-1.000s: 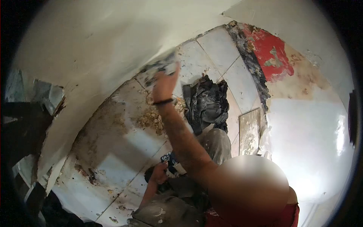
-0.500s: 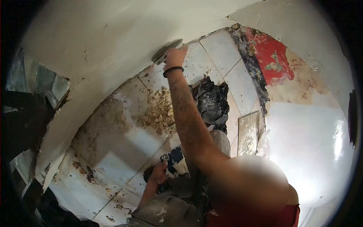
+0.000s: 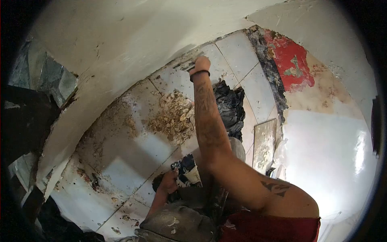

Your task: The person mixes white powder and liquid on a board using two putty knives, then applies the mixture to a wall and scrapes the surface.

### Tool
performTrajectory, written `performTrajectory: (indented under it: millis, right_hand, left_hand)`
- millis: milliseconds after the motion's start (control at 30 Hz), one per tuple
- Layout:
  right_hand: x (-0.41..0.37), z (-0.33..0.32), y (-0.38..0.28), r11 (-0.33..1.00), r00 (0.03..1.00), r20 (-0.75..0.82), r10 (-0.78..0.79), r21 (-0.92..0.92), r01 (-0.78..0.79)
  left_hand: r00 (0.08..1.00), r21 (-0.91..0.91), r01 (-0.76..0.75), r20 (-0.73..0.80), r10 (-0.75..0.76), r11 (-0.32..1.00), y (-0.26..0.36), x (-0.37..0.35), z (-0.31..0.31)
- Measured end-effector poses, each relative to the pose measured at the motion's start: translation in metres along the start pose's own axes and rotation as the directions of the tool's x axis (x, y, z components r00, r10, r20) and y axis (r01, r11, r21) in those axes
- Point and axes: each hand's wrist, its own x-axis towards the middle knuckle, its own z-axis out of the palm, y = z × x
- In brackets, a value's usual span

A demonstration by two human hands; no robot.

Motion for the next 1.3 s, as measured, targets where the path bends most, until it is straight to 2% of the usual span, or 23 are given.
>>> performTrajectory:
  millis: [33,67,133,200,267,333,367,400,467,533,567,600,633,667,733,800,833,867,900,967,1033,1133,1300]
  right_hand:
    - [0.001,-0.019,-0.009,1.000,1.000,0.000,-0.012,-0.012,0.012]
    - [0.002,-0.029,-0.014,0.999,1.000,-0.002,-0.023,-0.023,0.023]
    - [0.011,-0.033,-0.017,0.997,0.997,0.010,-0.082,-0.009,0.083]
    - [0.012,-0.035,-0.029,0.991,0.994,-0.030,-0.109,-0.075,0.106]
    - [-0.001,-0.043,-0.052,0.975,0.987,-0.122,-0.101,-0.211,0.074]
    - [-0.016,-0.051,-0.074,0.909,0.977,-0.186,0.107,0.416,-0.020]
    - [-0.027,-0.057,-0.091,0.488,0.923,-0.168,0.345,0.873,-0.024]
    - [-0.040,-0.070,-0.102,-0.112,0.853,-0.013,0.521,0.990,0.083]
    - [-0.088,-0.125,-0.117,-0.111,0.900,-0.024,0.436,0.990,0.081]
    - [-0.119,-0.138,-0.116,-0.314,0.943,-0.056,0.328,0.935,0.165]
    - [-0.144,-0.146,-0.106,-0.081,0.904,-0.328,0.274,0.929,0.361]
    - [-0.168,-0.159,-0.091,-0.211,0.930,-0.283,0.237,0.919,0.333]
    - [-0.192,-0.172,-0.077,-0.336,0.951,-0.236,0.199,0.895,0.293]
    - [-0.210,-0.185,-0.061,-0.724,0.992,0.110,0.057,0.689,-0.035]
    - [-0.220,-0.182,-0.009,-0.736,0.987,0.048,-0.156,0.660,-0.148]
    - [-0.222,-0.187,0.020,-0.748,0.993,-0.018,-0.119,0.659,-0.078]
    - [-0.227,-0.185,0.037,-0.713,0.985,-0.028,-0.171,0.693,-0.105]
    - [-0.232,-0.179,0.054,-0.676,0.975,-0.034,-0.219,0.726,-0.127]
    - [-0.238,-0.178,0.058,-0.670,0.972,-0.056,-0.229,0.733,-0.116]
    - [-0.253,-0.178,0.056,-0.693,0.971,-0.111,-0.214,0.718,-0.070]
    - [-0.265,-0.177,0.048,-0.740,0.964,-0.160,-0.211,0.670,-0.051]
    - [-0.280,-0.173,0.044,-0.614,0.945,-0.270,-0.183,0.783,0.105]
    - [-0.275,-0.173,0.039,-0.346,0.653,-0.609,-0.451,0.793,0.501]
  left_hand:
    - [0.999,0.030,0.023,-0.046,-0.022,0.999,0.000,0.002,0.000]
    - [0.966,0.086,0.053,-0.257,-0.029,0.995,0.028,-0.002,0.055]
    - [0.944,0.046,0.044,-0.328,-0.027,0.998,0.042,-0.002,0.077]
    - [0.998,-0.153,-0.011,-0.057,0.002,0.988,0.023,0.003,0.044]
    - [0.988,-0.175,-0.018,-0.155,-0.010,0.984,0.035,0.000,0.069]
    - [0.982,-0.211,-0.003,-0.186,-0.037,0.977,0.041,-0.002,0.080]
    - [0.985,-0.233,0.014,-0.164,-0.054,0.972,0.041,-0.001,0.079]
    - [0.988,-0.253,0.032,-0.141,-0.069,0.967,0.040,0.000,0.077]
    - [0.988,0.181,-0.063,-0.128,0.087,0.982,0.030,0.000,0.060]
    - [0.986,0.207,-0.094,-0.113,0.119,0.974,0.032,-0.005,0.064]
    - [0.990,0.019,-0.076,-0.120,0.078,0.997,0.042,-0.011,0.080]
    - [0.992,-0.167,-0.064,-0.118,0.044,0.984,0.052,-0.013,0.089]
    - [0.956,0.340,-0.209,-0.125,0.265,0.917,0.056,-0.013,0.079]
    - [0.894,0.753,-0.270,-0.036,0.448,0.600,0.058,-0.019,0.059]
    - [0.841,0.991,-0.129,0.132,0.525,-0.042,0.078,-0.038,0.067]
    - [0.756,0.977,-0.157,0.027,0.655,0.141,0.123,-0.050,0.122]
    - [0.734,0.852,-0.320,-0.055,0.677,0.416,0.134,-0.047,0.141]
    - [0.707,0.580,-0.510,-0.137,0.694,0.635,0.146,-0.045,0.159]
    - [0.675,0.276,-0.651,-0.217,0.705,0.707,0.158,-0.042,0.178]
    - [0.604,0.317,-0.615,-0.399,0.690,0.722,0.180,-0.027,0.215]
    - [0.621,0.163,-0.735,-0.231,0.749,0.659,0.191,-0.015,0.239]
    - [0.471,0.247,-0.793,-0.329,0.818,0.557,0.188,0.003,0.248]
    - [0.449,0.263,-0.783,-0.389,0.804,0.564,0.187,-0.002,0.262]
